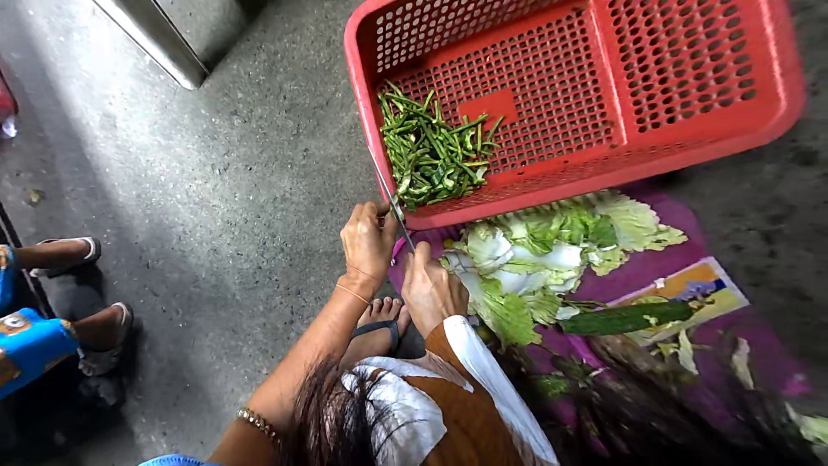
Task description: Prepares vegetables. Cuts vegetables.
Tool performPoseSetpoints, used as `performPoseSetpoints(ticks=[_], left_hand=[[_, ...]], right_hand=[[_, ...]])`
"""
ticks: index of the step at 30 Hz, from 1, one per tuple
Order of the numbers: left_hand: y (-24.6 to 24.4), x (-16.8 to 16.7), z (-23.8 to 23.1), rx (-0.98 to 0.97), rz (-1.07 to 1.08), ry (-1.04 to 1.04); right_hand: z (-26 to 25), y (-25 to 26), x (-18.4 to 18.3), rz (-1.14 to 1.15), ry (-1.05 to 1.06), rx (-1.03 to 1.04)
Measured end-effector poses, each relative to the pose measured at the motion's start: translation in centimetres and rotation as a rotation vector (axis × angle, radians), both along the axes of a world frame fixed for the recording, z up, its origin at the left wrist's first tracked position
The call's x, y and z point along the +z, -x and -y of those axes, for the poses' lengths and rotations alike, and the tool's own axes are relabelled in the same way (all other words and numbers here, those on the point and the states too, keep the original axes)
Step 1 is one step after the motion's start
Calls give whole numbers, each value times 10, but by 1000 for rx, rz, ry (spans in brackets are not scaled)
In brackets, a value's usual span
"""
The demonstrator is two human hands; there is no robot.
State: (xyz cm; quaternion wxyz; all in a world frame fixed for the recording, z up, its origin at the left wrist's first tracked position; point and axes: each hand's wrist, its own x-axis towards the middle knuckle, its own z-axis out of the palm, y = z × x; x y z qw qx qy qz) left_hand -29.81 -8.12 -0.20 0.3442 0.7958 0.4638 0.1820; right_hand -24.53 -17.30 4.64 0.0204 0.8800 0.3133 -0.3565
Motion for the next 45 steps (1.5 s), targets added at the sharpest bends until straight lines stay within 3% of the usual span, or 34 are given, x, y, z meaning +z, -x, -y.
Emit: performPoseSetpoints(ticks=[13,20,24,26,29,32,35,38,41,45], left_hand=[[-4,2,-5,29,-33,64],[0,-1,5,-17,30,139],[1,7,-7,-161,60,1],[-4,19,-26,-276,46,-98],[-15,33,-54,-402,-22,-155],[-35,39,-57,-359,-4,-128],[-74,73,-17,-386,-57,8],[-105,59,25,-674,13,49],[-146,59,93,-975,-132,261],[-208,18,187,-1228,-329,287]], right_hand=[[-12,-7,-11,-7,-3,21],[-13,-29,-15,-119,-146,-25],[17,-53,-9,-14,-524,-301],[42,-76,8,-90,-598,-500],[101,-108,46,-230,-697,-881],[178,-123,83,-218,-864,-1171],[246,-124,120,-194,-975,-1353],[298,-117,144,-139,-1111,-1299],[345,-110,147,2,-1207,-1158],[388,-109,139,-116,-1360,-1197]])
